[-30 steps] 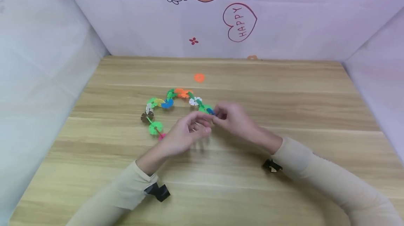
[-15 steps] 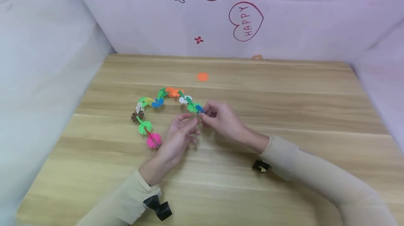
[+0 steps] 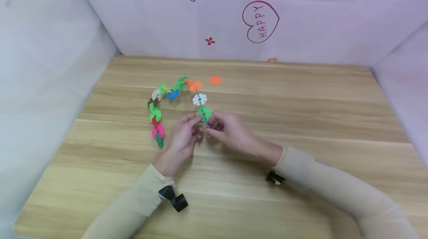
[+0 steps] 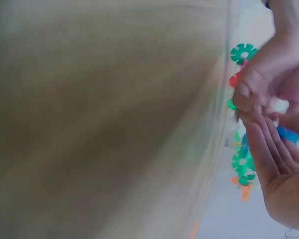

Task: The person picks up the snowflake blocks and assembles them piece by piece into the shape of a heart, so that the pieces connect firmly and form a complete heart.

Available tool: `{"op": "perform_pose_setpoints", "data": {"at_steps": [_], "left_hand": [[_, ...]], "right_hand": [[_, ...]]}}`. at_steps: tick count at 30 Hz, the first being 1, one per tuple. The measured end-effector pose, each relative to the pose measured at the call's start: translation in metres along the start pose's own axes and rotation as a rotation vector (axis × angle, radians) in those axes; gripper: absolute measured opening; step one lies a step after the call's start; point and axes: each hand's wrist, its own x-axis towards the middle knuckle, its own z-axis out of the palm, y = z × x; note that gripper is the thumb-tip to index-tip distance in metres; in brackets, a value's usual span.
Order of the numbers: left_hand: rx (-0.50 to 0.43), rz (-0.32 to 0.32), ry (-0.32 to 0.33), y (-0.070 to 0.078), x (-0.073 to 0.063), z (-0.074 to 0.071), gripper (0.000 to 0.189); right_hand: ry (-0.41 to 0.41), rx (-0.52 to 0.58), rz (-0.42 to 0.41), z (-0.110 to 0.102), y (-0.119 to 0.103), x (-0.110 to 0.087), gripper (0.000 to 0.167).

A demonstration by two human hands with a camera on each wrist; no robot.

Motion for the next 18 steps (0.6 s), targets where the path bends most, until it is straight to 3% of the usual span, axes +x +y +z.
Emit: {"op": "perform_pose_setpoints", "data": {"at_steps": [4, 9, 14, 18], "left_hand": [[0.052, 0.010, -0.021, 0.006, 0.008, -0.007, 0.005], [0.134, 0.025, -0.085, 0.018, 0.018, -0.018, 0.008], [0.161, 0.017, -0.131, 0.023, 0.026, -0.021, 0.008], [0.152, 0.003, -0.138, 0.024, 0.028, -0.021, 0.009]], "right_hand": [[-0.101, 0.026, 0.021, -0.017, 0.004, 0.009, 0.008], [-0.086, -0.016, 0.152, -0.050, 0.027, 0.043, 0.018], [-0.045, -0.143, 0.277, -0.075, 0.060, 0.088, 0.020], [-0.104, -0.336, 0.314, -0.082, 0.074, 0.120, 0.038]]}}
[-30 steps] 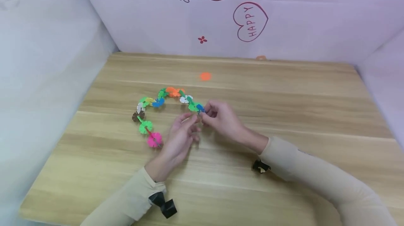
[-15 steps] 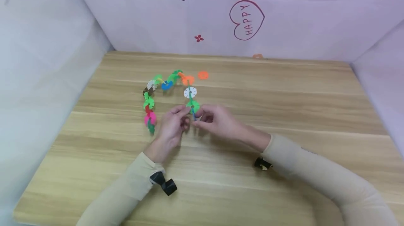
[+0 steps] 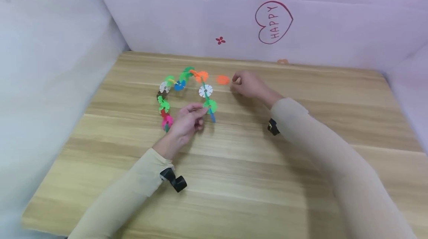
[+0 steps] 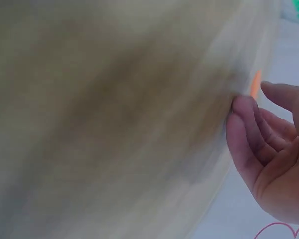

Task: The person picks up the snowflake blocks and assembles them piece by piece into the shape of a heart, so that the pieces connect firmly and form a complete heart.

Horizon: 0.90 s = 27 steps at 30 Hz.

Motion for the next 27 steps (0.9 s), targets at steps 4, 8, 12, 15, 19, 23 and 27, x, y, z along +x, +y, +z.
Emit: {"op": "perform_pose_setpoints", "data": {"at_steps": [4, 8, 12, 15, 19, 23, 27], "left_hand": [[-0.008, -0.029, -0.020, 0.000, 0.004, 0.004, 0.011], [0.012, -0.043, -0.033, 0.002, 0.007, 0.004, 0.013], [0.057, -0.011, -0.017, 0.005, 0.009, 0.000, 0.021], [0.081, 0.008, -0.009, 0.005, 0.011, 0.004, 0.024], [0.081, 0.001, -0.008, 0.006, 0.013, 0.010, 0.020], [0.076, -0.011, -0.014, 0.005, 0.014, 0.015, 0.013], [0.062, -0.019, -0.039, 0.003, 0.015, 0.021, 0.010]], "right_hand": [[-0.045, -0.144, 0.019, -0.005, 0.001, 0.017, 0.058], [-0.081, -0.187, 0.001, -0.003, -0.001, 0.028, 0.055], [-0.086, -0.186, -0.013, 0.002, -0.006, 0.033, 0.044], [-0.066, -0.152, -0.022, 0.002, -0.001, 0.021, 0.038], [-0.056, -0.065, -0.051, 0.005, 0.005, -0.006, 0.033], [-0.082, 0.062, -0.072, 0.009, 0.010, -0.041, 0.020], [-0.105, 0.223, -0.077, 0.013, 0.013, -0.081, 0.015]]}}
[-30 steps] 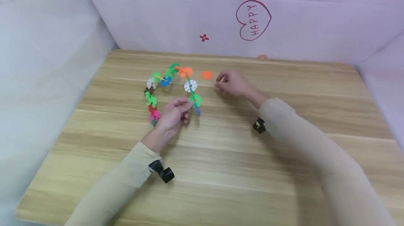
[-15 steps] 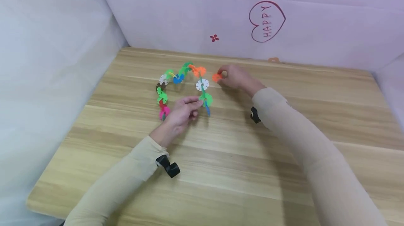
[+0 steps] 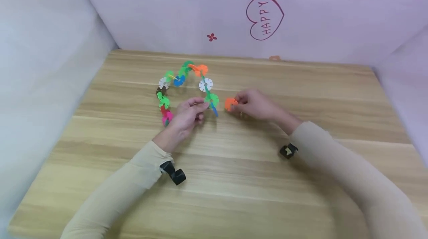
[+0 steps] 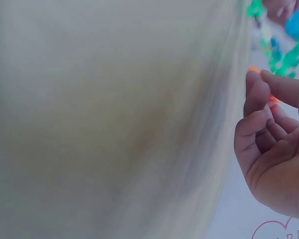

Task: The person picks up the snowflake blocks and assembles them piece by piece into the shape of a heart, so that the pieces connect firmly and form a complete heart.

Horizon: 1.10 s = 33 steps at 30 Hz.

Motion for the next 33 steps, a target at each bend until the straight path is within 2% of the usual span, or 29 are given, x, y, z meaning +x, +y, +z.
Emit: {"op": "perform_pose_setpoints", "data": {"at_steps": [6, 11, 22, 27, 33], "left_hand": [[-0.050, 0.011, -0.013, 0.001, -0.002, 0.003, 0.012], [-0.065, 0.023, -0.033, 0.000, -0.003, 0.008, 0.014], [-0.065, 0.017, -0.082, -0.008, 0.000, 0.022, 0.015], [-0.045, 0.006, -0.065, -0.010, -0.001, 0.029, 0.014], [0.033, 0.047, -0.021, -0.010, -0.001, 0.030, 0.009]], "right_hand": [[-0.030, 0.232, -0.006, 0.021, -0.009, -0.041, 0.016], [-0.040, 0.381, 0.016, 0.032, -0.015, -0.057, 0.018], [0.008, 0.489, 0.062, 0.038, -0.012, -0.067, 0.018], [0.029, 0.572, 0.093, 0.041, -0.015, -0.069, 0.017], [0.044, 0.650, 0.107, 0.047, -0.019, -0.064, 0.018]]}}
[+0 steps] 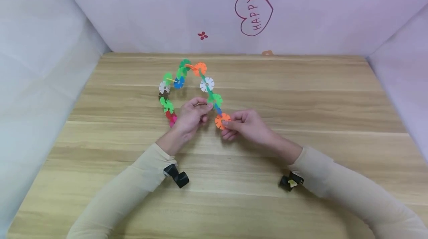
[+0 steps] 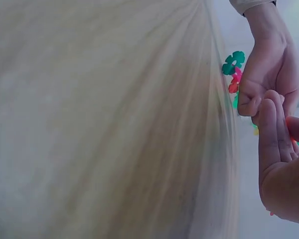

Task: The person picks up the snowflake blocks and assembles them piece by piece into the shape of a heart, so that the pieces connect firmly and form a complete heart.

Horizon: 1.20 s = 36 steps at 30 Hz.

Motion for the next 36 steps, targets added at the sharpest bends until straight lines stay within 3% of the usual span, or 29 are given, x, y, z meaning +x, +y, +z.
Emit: {"op": "perform_pose_setpoints", "data": {"at_steps": [5, 15, 26, 31, 36], "left_hand": [[0.070, 0.015, 0.017, -0.001, -0.001, 0.004, 0.010], [0.095, 0.035, 0.007, 0.003, 0.000, 0.001, 0.009], [0.159, 0.022, -0.010, 0.006, -0.002, -0.004, 0.011], [0.175, 0.037, -0.011, 0.005, -0.002, -0.003, 0.010], [0.222, 0.058, -0.056, 0.005, -0.003, -0.004, 0.011]], "right_hand": [[-0.003, 0.015, -0.009, 0.001, 0.002, 0.000, 0.017], [-0.007, 0.029, 0.041, 0.001, -0.003, 0.001, 0.015], [-0.102, -0.173, 0.003, -0.017, -0.007, 0.003, 0.017], [-0.160, -0.233, 0.003, -0.015, -0.011, 0.005, 0.014], [-0.210, -0.252, 0.000, -0.012, -0.011, 0.007, 0.011]]}}
